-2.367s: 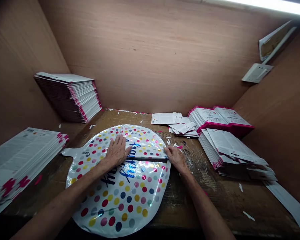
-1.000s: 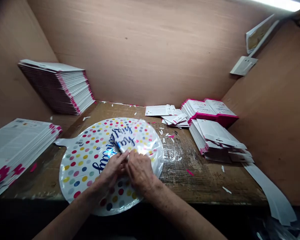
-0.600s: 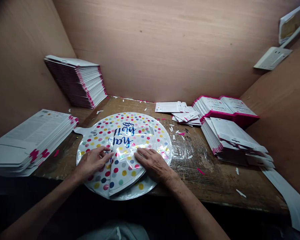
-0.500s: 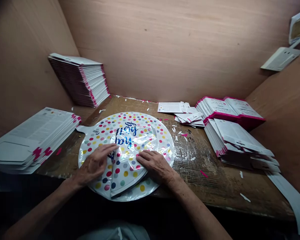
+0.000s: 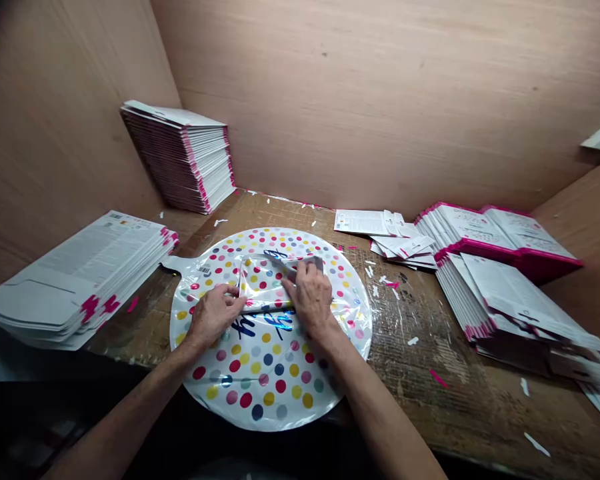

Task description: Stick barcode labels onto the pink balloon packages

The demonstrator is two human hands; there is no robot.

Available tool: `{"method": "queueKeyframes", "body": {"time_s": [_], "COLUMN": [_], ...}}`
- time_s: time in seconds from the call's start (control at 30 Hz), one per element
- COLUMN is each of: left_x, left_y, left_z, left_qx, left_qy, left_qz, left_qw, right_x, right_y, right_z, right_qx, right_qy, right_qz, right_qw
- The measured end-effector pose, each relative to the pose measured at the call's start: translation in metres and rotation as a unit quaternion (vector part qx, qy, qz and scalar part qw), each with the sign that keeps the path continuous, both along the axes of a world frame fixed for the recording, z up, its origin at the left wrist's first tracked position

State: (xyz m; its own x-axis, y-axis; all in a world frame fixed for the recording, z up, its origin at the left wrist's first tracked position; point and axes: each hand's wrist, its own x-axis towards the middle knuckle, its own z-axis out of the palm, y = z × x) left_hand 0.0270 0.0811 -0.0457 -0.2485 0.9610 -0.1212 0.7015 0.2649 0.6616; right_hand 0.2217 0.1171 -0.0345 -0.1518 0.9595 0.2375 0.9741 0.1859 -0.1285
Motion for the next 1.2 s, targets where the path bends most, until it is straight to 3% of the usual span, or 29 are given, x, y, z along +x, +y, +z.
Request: {"method": "queueKeyframes", "body": {"time_s": [0.07,0.13,0.27,0.37,0.43,0.5,0.57,0.63,0.8,0.93,1.03,1.1,1.2], "left_x": [-0.003,-0.005,-0.012,-0.019,-0.022,-0.022,-0.020,-0.018,-0.016,-0.015,-0.015,-0.013,0.002], "left_y": [0.007,0.010,0.005,-0.007,-0.012,-0.011,-0.006,0.001,0.015,0.021,0.025,0.028,0.032], "left_z": [-0.003,-0.004,0.005,0.022,0.031,0.033,0.026,0.015,-0.005,-0.002,0.008,0.015,0.021], "left_qx": [-0.008,-0.006,0.016,0.077,0.182,0.250,0.224,0.173,0.163,0.182,0.164,0.138,0.063], "left_qy": [-0.012,-0.018,-0.002,0.025,0.043,0.068,0.104,0.139,0.138,0.127,0.100,0.066,0.055], "left_qz": [0.010,0.007,-0.003,-0.021,-0.151,-0.353,-0.501,-0.556,-0.563,-0.584,-0.567,-0.540,-0.424], "left_qw": [1.000,1.000,1.000,0.997,0.971,0.899,0.829,0.801,0.798,0.781,0.801,0.828,0.902], "right_x": [-0.013,-0.030,-0.054,-0.038,-0.014,0.012,0.033,0.049,0.073,0.082,0.081,0.078,0.070], "right_y": [-0.015,-0.025,-0.027,-0.034,-0.047,-0.062,-0.074,-0.078,-0.075,-0.075,-0.070,-0.061,-0.044], "right_z": [0.000,-0.003,-0.013,-0.011,-0.004,0.004,0.008,0.006,-0.012,-0.016,-0.015,-0.016,-0.019], "right_qx": [0.074,0.073,0.019,0.029,0.021,-0.003,-0.025,-0.030,-0.023,-0.024,-0.022,-0.014,-0.030], "right_qy": [-0.021,-0.046,-0.113,-0.115,-0.097,-0.085,-0.080,-0.075,-0.009,0.035,0.102,0.185,0.270], "right_qz": [0.118,0.218,0.244,0.312,0.389,0.449,0.473,0.470,0.431,0.407,0.376,0.277,0.044], "right_qw": [0.990,0.972,0.963,0.942,0.916,0.890,0.877,0.879,0.902,0.912,0.921,0.943,0.961]}}
